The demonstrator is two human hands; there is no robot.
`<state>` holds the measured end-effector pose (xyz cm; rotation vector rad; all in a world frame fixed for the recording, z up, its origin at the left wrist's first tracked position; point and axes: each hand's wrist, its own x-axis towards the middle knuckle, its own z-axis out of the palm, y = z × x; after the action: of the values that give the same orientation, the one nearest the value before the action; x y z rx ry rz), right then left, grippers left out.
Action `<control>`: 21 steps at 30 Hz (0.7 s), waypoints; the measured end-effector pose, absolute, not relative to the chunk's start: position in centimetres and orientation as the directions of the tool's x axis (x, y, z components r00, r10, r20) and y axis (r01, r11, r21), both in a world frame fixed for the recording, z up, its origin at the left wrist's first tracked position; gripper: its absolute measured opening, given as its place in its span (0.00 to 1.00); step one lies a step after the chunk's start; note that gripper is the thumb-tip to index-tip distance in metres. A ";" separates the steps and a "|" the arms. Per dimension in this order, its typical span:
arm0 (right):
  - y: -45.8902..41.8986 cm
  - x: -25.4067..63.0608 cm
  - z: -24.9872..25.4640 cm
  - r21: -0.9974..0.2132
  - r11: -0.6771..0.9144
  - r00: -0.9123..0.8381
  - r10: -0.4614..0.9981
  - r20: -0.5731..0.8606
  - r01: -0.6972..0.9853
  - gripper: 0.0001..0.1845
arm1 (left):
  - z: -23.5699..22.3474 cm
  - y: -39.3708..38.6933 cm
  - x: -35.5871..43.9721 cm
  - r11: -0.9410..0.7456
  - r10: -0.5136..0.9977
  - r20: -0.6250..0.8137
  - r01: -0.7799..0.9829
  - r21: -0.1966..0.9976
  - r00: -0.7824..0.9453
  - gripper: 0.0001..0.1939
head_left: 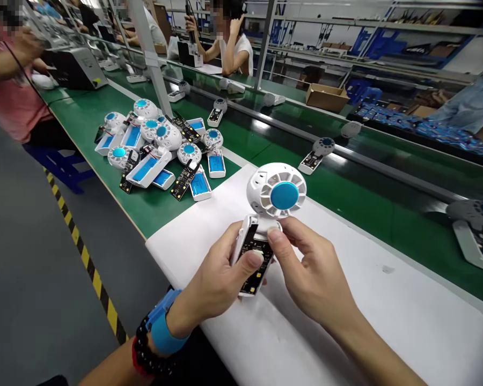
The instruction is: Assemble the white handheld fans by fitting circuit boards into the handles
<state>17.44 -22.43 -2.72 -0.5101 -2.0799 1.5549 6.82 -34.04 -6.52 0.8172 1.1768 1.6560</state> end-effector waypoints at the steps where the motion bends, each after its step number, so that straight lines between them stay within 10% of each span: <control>1: -22.3 17.4 -2.9 -0.963 0.269 -0.800 0.585 0.133 0.036 0.15 | -6.5 -34.1 6.8 -0.110 0.941 -0.005 -0.320 0.941 -0.338 0.25; 21: -21.8 15.7 -5.1 -0.979 -0.198 -0.726 0.667 -0.166 0.042 0.26 | -6.7 -33.3 7.6 0.135 0.949 -0.217 -0.327 0.935 -0.228 0.21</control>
<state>15.71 -21.75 -5.10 -0.8261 -1.6448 1.9762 7.63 -33.31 -6.74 0.7089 1.2343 1.3896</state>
